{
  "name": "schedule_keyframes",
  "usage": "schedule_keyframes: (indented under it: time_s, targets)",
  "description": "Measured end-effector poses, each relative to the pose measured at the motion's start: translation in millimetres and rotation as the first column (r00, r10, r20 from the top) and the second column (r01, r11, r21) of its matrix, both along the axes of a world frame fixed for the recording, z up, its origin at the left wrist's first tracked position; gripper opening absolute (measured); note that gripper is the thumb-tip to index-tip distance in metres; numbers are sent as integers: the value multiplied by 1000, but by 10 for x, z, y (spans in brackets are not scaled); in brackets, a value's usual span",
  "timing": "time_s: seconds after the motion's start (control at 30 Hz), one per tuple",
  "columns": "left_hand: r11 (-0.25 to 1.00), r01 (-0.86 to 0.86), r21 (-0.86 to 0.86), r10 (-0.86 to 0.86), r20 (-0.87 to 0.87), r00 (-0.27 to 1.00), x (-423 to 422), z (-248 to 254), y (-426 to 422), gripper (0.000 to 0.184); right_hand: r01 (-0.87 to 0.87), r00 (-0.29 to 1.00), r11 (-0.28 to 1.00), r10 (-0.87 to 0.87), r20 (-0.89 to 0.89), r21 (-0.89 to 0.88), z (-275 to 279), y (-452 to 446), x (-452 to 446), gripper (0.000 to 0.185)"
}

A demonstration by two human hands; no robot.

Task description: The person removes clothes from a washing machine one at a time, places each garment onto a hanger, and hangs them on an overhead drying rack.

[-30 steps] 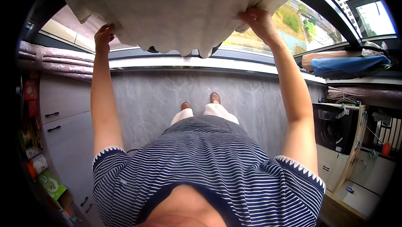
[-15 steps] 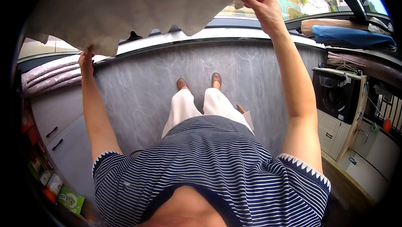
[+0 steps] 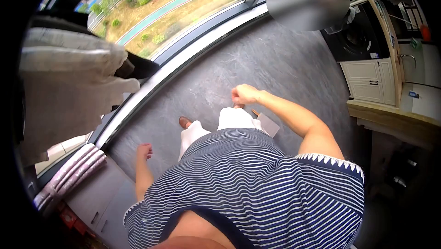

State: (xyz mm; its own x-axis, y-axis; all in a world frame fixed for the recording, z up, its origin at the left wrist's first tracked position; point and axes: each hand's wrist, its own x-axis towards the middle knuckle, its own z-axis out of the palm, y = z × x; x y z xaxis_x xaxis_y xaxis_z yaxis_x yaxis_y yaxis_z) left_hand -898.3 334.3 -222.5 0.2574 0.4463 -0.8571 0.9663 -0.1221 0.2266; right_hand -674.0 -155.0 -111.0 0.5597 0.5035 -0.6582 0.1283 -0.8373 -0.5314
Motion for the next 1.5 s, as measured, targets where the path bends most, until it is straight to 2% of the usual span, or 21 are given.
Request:
schedule_keyframes:
  time_s: [0.03,0.1,0.17,0.23,0.3,0.37,0.4,0.47,0.57,0.6,0.67,0.77,0.87,0.9,1.03,1.1,1.2,1.3,1.37,1.43,1.5]
  targets:
    - [997,73,-5,-73,-46,996,192,-51,-248,23,19,1000,999,-19,19,-30,-140,-378,-51,17]
    - [990,137,27,-138,45,989,681,-107,-716,23,127,991,992,-125,41,-27,-326,-1074,-128,15]
    - [963,258,74,-266,123,956,1201,-71,-1189,23,318,948,946,-318,9,-69,-290,-1591,-183,15]
    - [905,406,127,-424,196,884,1837,-9,-1773,22,396,918,918,-396,14,-34,-327,-2087,-215,18]
    - [868,485,105,-495,241,835,2383,-47,-2283,19,486,874,874,-486,26,20,-355,-2453,-222,18]
    - [696,684,218,-712,332,619,2881,-148,-2811,21,585,807,806,-590,29,94,-389,-2790,-174,16]
    - [625,747,227,-768,347,538,3125,-115,-3091,22,619,778,776,-627,35,121,-385,-2923,-111,16]
    - [465,852,243,-857,367,363,3537,22,-3680,24,684,715,709,-698,37,172,-355,-3122,14,16]
    - [289,918,270,-916,358,183,4013,45,-4366,25,788,595,582,-804,-6,204,-329,-3426,136,15]
    - [140,901,410,-932,361,-19,4128,-78,-4516,18,811,564,551,-825,-15,197,-336,-3552,110,15]
    - [41,950,309,-940,334,-68,4397,-194,-4924,21,853,502,491,-865,-21,178,-361,-3833,29,13]
    - [-97,970,223,-943,290,-161,4838,-317,-5671,22,967,253,254,-964,-78,0,-201,-4318,-253,12]
    - [-257,942,214,-910,273,-311,5202,-193,-6588,20,999,-44,-42,-996,-79,-20,-411,-4797,-838,10]
    - [-271,934,234,-897,291,-333,5288,-143,-6897,18,990,-142,-140,-986,-89,-37,-429,-4931,-1003,10]
    - [-271,907,324,-794,457,-400,5566,-63,-8100,21,957,-241,-223,-967,-81,-183,-321,-5344,-1429,9]
    - [-231,939,255,-804,493,-332,5585,-59,-8612,20,940,-268,-234,-957,-110,-250,-238,-5629,-1456,9]
    - [-205,964,169,-835,484,-262,5481,-183,-9237,20,941,-279,-223,-937,-211,-254,-384,-6264,-1489,10]
    - [-215,969,117,-884,399,-244,5319,-261,-9759,21,956,-103,-58,-984,-143,-288,-470,-7130,-1236,12]
    - [-213,976,48,-915,342,-216,5214,-254,-10094,22,945,-104,-71,-991,-86,-320,-415,-7733,-918,13]
    - [-234,972,35,-889,398,-228,5170,-247,-10482,23,984,70,68,-998,2,-162,-366,-8357,-621,14]
    - [-217,974,66,-865,449,-223,5114,-246,-10874,24,991,48,43,-998,36,-125,-396,-8987,-269,15]
